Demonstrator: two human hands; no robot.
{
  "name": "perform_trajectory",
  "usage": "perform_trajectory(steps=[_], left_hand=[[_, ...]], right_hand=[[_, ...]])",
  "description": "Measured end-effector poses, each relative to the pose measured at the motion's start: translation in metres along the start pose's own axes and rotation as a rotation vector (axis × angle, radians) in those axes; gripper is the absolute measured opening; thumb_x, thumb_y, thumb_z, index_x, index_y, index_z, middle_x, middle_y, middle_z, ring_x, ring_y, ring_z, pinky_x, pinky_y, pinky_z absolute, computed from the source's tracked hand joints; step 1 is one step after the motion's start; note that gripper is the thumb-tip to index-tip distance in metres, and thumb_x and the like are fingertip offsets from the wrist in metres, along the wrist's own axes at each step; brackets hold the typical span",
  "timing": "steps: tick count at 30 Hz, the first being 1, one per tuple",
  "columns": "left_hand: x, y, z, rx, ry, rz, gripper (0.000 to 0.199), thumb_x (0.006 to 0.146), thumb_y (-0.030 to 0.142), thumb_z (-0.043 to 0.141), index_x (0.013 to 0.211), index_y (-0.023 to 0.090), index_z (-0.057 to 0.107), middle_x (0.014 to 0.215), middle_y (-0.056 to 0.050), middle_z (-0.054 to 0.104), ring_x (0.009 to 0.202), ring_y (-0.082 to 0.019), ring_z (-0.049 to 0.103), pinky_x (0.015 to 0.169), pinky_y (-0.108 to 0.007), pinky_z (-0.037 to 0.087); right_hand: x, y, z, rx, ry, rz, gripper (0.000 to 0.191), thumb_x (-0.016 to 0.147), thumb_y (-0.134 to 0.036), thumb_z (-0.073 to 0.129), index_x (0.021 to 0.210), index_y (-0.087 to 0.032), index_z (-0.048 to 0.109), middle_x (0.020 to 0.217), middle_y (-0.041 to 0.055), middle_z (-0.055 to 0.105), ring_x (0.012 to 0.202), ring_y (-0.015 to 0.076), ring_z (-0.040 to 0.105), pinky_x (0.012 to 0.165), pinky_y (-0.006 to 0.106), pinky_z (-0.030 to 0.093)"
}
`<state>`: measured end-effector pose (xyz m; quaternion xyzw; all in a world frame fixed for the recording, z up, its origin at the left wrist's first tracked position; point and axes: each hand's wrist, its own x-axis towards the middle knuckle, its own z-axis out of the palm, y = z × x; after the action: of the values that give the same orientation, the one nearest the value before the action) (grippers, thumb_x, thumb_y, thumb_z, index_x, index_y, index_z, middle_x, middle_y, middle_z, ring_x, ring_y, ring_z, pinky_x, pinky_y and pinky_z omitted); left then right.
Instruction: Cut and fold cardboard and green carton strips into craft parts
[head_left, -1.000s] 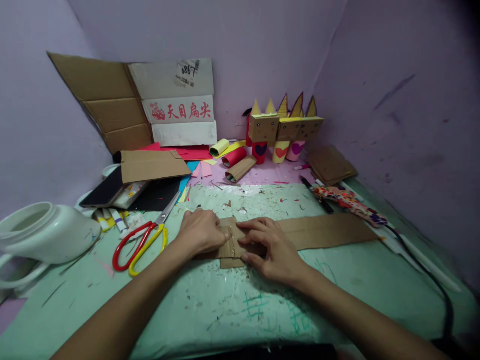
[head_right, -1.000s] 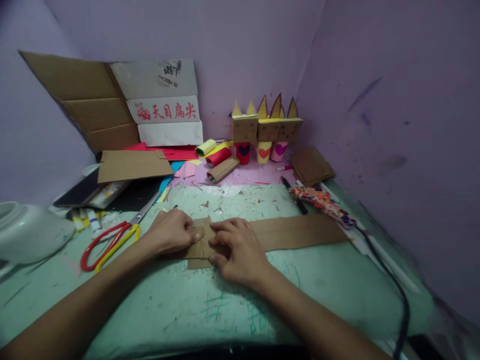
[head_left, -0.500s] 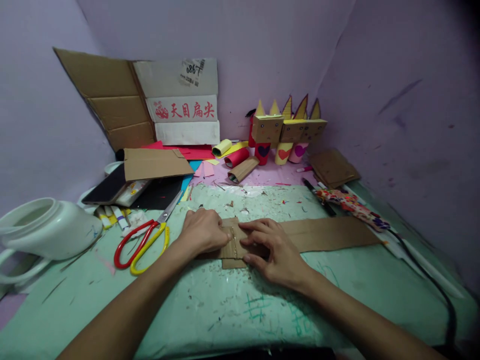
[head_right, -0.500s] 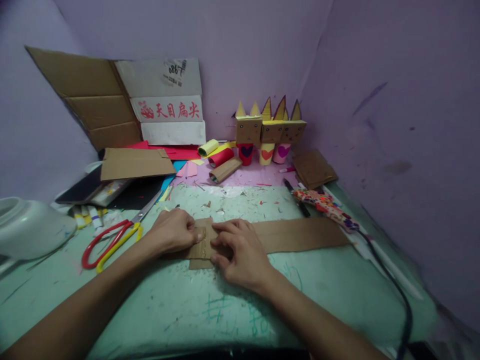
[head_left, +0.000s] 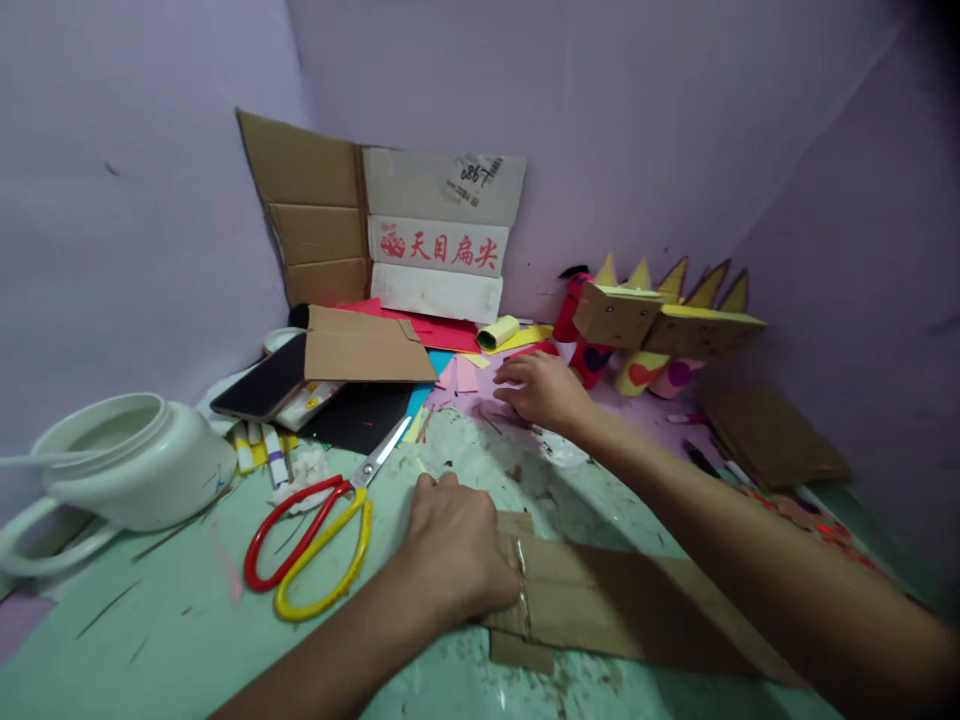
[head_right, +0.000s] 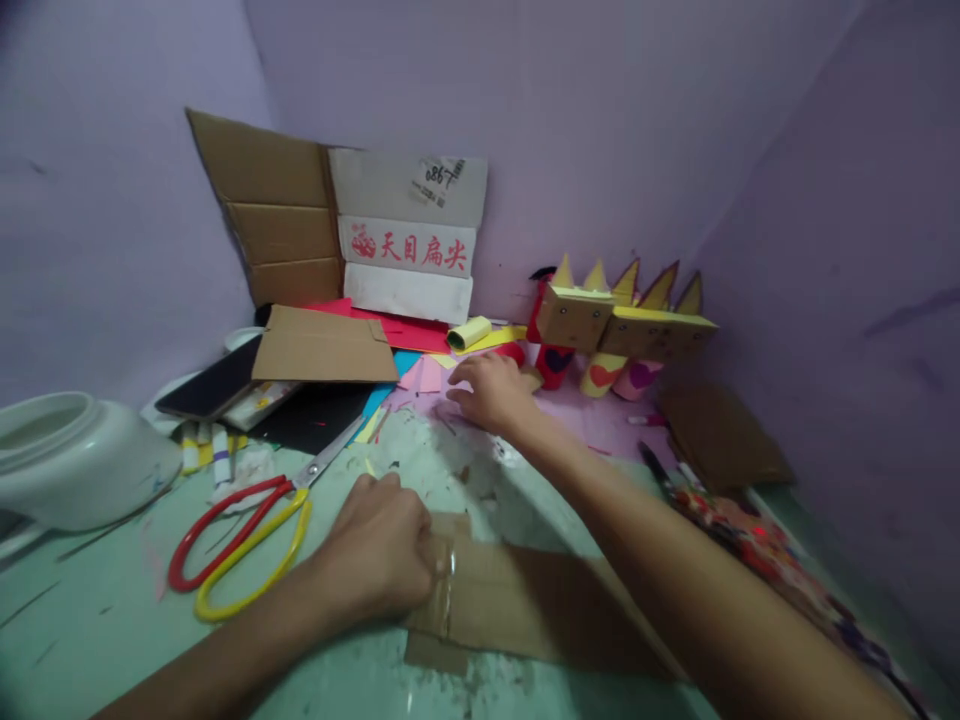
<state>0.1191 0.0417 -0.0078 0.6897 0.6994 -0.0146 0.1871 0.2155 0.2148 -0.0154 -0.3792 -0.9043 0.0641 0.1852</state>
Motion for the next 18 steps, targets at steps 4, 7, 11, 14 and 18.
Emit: perform_trajectory(steps=[4,7,11,14,18], left_hand=[[0.001,-0.003,0.003,-0.078,-0.046,-0.028,0.037,0.064,0.034,0.055,0.084,0.008,0.072,0.1,-0.024,0.066,0.114,-0.04,0.05,0.1,-0.053,0.035],[0.003,-0.006,0.008,-0.127,-0.064,-0.034,0.045,0.065,0.035,0.054,0.095,0.007,0.071,0.111,-0.024,0.063,0.118,-0.041,0.047,0.103,-0.054,0.033],[0.008,-0.01,0.014,-0.151,-0.103,-0.016,0.053,0.064,0.037,0.055,0.104,0.005,0.069,0.109,-0.023,0.065,0.115,-0.041,0.049,0.105,-0.054,0.03],[0.012,-0.012,0.014,-0.153,-0.12,0.009,0.058,0.063,0.037,0.055,0.108,0.002,0.068,0.108,-0.023,0.066,0.116,-0.042,0.047,0.108,-0.055,0.025],[0.011,-0.011,0.012,-0.164,-0.141,-0.003,0.06,0.062,0.038,0.057,0.109,0.002,0.067,0.108,-0.023,0.066,0.117,-0.04,0.047,0.109,-0.054,0.023]], right_hand=[[0.049,0.011,0.018,-0.19,-0.112,0.029,0.021,0.084,-0.032,0.063,0.099,-0.018,0.066,0.103,0.0071,0.067,0.102,0.0243,0.058,0.091,0.045,0.043],[0.07,0.016,0.029,-0.302,-0.179,0.082,0.026,0.09,-0.033,0.056,0.11,-0.016,0.059,0.115,0.0075,0.06,0.1,0.0219,0.059,0.086,0.045,0.048],[0.088,0.014,0.042,-0.361,-0.251,0.136,0.029,0.09,-0.032,0.056,0.115,-0.017,0.056,0.117,0.0082,0.058,0.098,0.0215,0.06,0.082,0.042,0.051],[0.096,0.009,0.047,-0.336,-0.268,0.171,0.03,0.09,-0.031,0.056,0.116,-0.016,0.056,0.118,0.0091,0.058,0.099,0.022,0.06,0.082,0.042,0.051],[0.095,0.006,0.04,-0.217,-0.233,0.251,0.03,0.09,-0.032,0.057,0.115,-0.015,0.056,0.117,0.0093,0.058,0.098,0.0217,0.06,0.082,0.042,0.051]])
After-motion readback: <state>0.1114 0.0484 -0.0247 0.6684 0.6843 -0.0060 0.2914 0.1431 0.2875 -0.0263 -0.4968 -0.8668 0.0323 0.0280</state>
